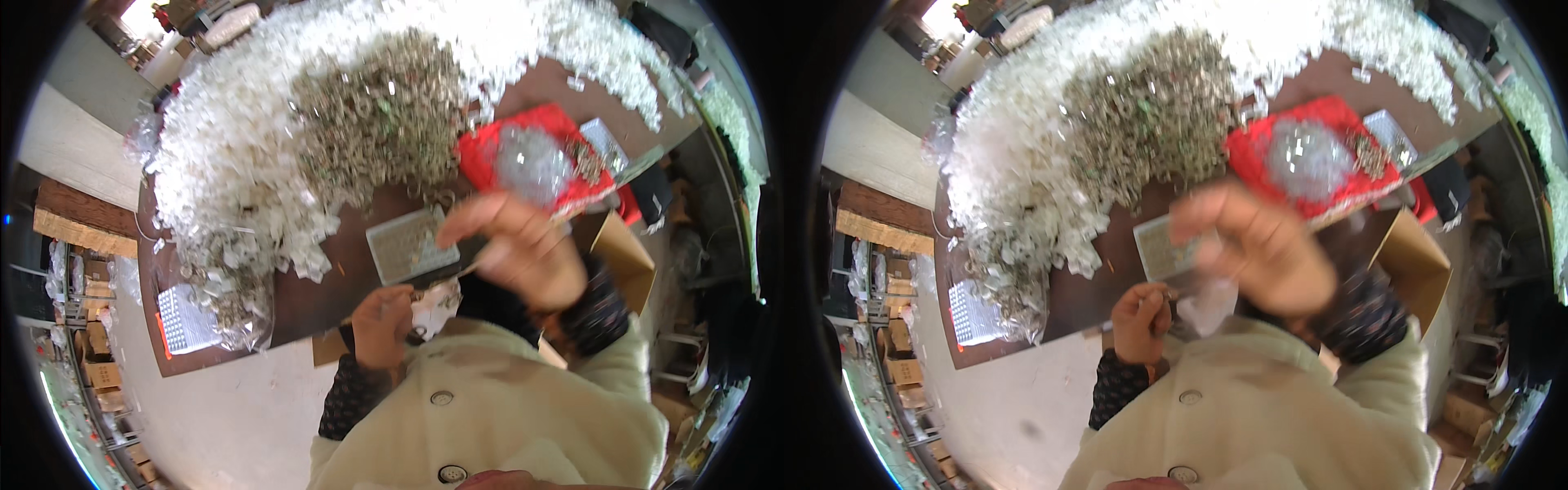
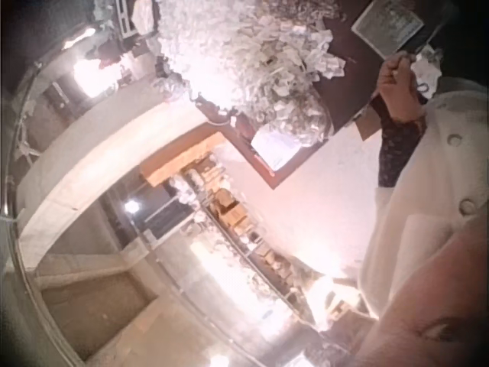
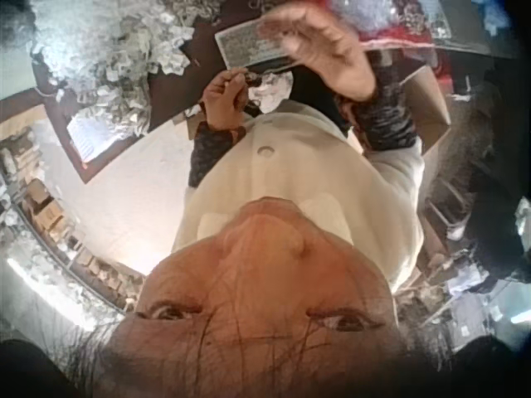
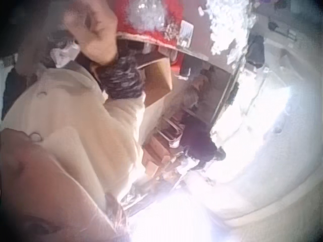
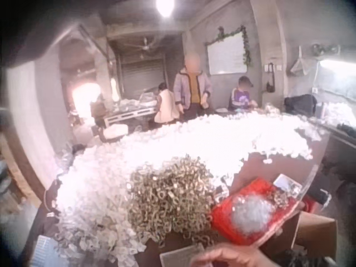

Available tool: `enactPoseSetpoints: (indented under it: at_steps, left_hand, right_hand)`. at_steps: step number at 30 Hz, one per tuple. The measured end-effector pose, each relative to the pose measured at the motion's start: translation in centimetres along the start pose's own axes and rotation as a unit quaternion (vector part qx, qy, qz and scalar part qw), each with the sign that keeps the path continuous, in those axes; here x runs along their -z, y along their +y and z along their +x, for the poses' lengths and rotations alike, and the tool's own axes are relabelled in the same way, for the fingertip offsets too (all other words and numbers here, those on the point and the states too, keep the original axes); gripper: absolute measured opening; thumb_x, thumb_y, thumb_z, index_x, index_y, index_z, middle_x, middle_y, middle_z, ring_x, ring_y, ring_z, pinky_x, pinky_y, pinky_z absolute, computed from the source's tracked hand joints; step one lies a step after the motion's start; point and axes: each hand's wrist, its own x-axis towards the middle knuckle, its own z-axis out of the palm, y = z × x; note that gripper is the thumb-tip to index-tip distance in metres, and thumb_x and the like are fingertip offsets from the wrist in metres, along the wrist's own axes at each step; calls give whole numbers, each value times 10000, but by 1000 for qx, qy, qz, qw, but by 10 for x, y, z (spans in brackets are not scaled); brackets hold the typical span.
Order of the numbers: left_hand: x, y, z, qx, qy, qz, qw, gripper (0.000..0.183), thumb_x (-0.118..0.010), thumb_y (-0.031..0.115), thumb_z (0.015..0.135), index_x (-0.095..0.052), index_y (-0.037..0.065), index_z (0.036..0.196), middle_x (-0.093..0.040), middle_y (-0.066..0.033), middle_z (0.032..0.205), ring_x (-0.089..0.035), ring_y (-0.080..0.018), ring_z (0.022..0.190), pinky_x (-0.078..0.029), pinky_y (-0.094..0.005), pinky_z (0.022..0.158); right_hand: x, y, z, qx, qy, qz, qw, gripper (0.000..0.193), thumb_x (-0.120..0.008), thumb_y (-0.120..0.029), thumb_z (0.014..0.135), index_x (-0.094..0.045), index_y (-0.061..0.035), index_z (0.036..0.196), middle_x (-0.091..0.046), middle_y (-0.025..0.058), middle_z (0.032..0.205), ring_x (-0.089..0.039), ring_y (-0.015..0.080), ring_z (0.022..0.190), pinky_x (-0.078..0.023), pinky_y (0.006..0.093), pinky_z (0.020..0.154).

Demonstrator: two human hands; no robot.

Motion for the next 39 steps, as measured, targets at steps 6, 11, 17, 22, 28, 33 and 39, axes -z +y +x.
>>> enactPoseSetpoints:
  at_steps: [6,11,17,22,28,33,39]
  left_hand:
    - [-5,1,2,18,26,-19,999,141,-625,63,950,-664,-21,1055,-619,-4,750,-471,-44,544,-339,-197,468]
    - [0,-1,1,-3,-1,-20,1000,155,-634,61,945,-677,-36,1057,-590,12,681,-446,-42,500,-310,-204,448]
    - [-12,11,-7,-26,22,82,996,208,-634,99,955,-685,-25,1115,-592,22,717,-460,-35,575,-331,-197,504]
    - [1,4,-16,28,13,77,997,267,-679,143,937,-689,-7,1158,-643,11,816,-541,-57,713,-461,-225,653]
    - [55,18,-7,-258,250,384,851,293,-764,113,849,-682,18,1113,-669,-54,855,-585,-136,663,-493,-289,633]
    - [82,22,28,-288,353,579,676,309,-724,216,862,-677,32,1106,-653,-106,789,-637,-270,661,-512,-370,629]
    - [98,31,56,-241,394,655,597,281,-692,281,875,-678,44,1027,-689,-110,801,-671,-298,707,-523,-414,636]
  right_hand:
    - [-46,69,-20,147,-24,-395,906,315,-763,-106,805,-674,-65,1104,-670,107,984,-654,302,924,-541,379,795]
    - [-43,87,-26,218,-6,-404,889,235,-724,-72,821,-693,-47,1052,-679,84,932,-664,261,849,-554,357,727]
    - [-42,80,-26,245,-40,-492,835,350,-704,-102,751,-684,-45,1096,-677,83,987,-658,272,868,-546,382,737]
    - [-42,86,-37,188,-34,-439,878,244,-705,11,767,-684,-10,1010,-676,128,962,-663,290,842,-552,363,714]
    - [-54,88,-34,114,49,-364,923,152,-686,54,842,-672,-6,980,-673,145,901,-672,284,773,-545,326,676]
    - [-56,95,-28,146,5,-362,921,139,-689,56,843,-668,-2,968,-672,142,897,-673,279,772,-544,320,677]
    - [-56,98,-27,137,-10,-346,928,160,-699,66,831,-672,-8,970,-665,141,897,-671,278,769,-543,323,672]
